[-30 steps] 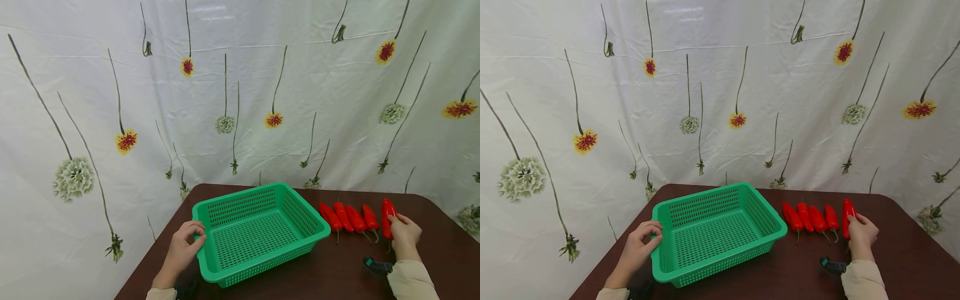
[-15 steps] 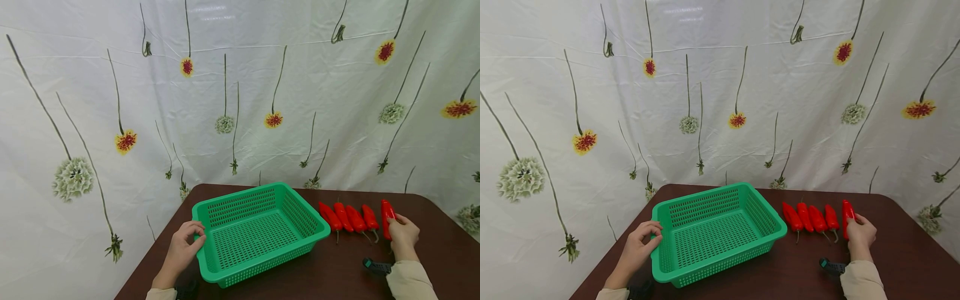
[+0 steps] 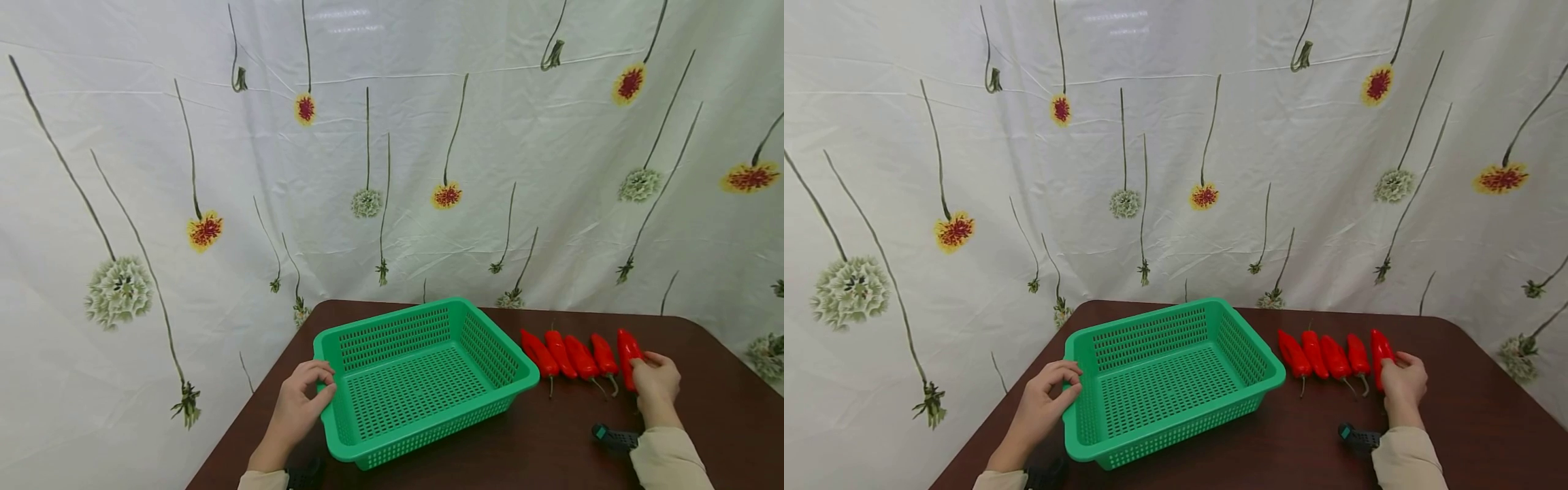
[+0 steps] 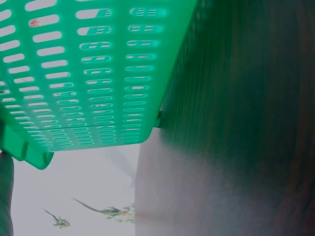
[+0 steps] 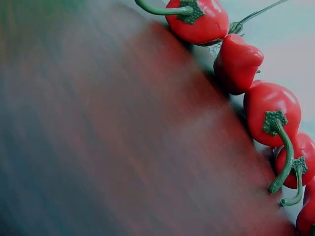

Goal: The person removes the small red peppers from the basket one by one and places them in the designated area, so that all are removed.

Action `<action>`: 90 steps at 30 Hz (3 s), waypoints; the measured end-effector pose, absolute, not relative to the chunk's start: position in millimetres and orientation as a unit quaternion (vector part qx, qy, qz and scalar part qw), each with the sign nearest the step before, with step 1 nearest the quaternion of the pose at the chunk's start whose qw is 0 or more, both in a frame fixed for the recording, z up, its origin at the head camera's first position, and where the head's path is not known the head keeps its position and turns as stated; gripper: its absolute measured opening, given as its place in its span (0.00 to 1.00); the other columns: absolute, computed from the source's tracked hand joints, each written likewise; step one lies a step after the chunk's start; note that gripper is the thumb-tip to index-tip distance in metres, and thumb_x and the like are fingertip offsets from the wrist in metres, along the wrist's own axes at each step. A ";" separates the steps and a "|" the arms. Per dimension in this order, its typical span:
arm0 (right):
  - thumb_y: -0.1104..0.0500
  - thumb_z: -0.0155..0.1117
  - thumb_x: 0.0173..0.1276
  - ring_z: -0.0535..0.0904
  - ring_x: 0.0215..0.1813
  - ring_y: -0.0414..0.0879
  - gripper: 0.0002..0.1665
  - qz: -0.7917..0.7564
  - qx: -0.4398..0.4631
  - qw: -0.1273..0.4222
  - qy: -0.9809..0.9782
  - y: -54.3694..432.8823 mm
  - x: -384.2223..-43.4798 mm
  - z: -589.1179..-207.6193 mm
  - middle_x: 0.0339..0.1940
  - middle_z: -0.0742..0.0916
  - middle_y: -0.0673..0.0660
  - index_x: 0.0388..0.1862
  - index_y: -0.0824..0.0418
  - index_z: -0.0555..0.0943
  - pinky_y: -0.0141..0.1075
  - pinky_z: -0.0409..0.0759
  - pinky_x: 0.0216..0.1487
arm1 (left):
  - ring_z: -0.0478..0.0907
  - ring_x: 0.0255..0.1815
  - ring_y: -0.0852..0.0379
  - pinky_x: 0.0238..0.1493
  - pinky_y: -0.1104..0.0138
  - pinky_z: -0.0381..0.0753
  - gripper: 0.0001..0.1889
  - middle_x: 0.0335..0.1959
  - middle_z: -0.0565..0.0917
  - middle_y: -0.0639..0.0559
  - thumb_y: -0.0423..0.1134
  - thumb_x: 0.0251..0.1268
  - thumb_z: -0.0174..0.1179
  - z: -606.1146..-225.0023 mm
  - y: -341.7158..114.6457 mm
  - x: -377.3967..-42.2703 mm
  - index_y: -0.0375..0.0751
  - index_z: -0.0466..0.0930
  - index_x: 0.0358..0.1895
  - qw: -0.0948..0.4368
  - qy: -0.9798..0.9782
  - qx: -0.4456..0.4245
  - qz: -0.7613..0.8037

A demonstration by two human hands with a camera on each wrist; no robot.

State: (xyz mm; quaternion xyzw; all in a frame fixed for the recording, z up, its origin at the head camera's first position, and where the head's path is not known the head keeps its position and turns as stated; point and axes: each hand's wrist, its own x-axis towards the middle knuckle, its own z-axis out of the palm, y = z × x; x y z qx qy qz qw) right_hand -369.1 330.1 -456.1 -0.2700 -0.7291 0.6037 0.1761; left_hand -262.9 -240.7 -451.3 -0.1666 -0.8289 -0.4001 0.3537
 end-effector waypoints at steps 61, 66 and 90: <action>0.52 0.58 0.72 0.67 0.47 0.45 0.28 0.606 -0.323 0.201 -0.699 332.1 -365.0 -458.7 0.55 0.75 0.59 0.66 0.65 0.74 0.22 0.68 0.22 | 0.78 0.50 0.57 0.49 0.64 0.80 0.18 0.41 0.86 0.45 0.20 0.54 0.67 -450.3 -238.8 -263.1 0.52 0.78 0.27 0.351 -0.828 -0.159 -0.407; 0.53 0.59 0.71 0.66 0.48 0.46 0.28 0.604 -0.322 0.212 -0.697 332.4 -363.2 -453.9 0.53 0.75 0.59 0.65 0.65 0.76 0.23 0.69 0.22 | 0.78 0.50 0.57 0.49 0.64 0.80 0.18 0.41 0.86 0.45 0.20 0.54 0.67 -449.9 -238.5 -264.0 0.52 0.78 0.27 0.352 -0.828 -0.158 -0.406; 0.46 0.47 0.79 0.64 0.71 0.70 0.32 0.482 -0.126 0.215 -0.840 260.6 -358.0 -408.1 0.70 0.74 0.72 0.71 0.65 0.71 0.63 0.66 0.65 | 0.77 0.47 0.59 0.45 0.64 0.80 0.18 0.39 0.84 0.55 0.23 0.53 0.68 -449.3 -250.7 -256.3 0.56 0.78 0.25 0.334 -0.857 -0.164 -0.357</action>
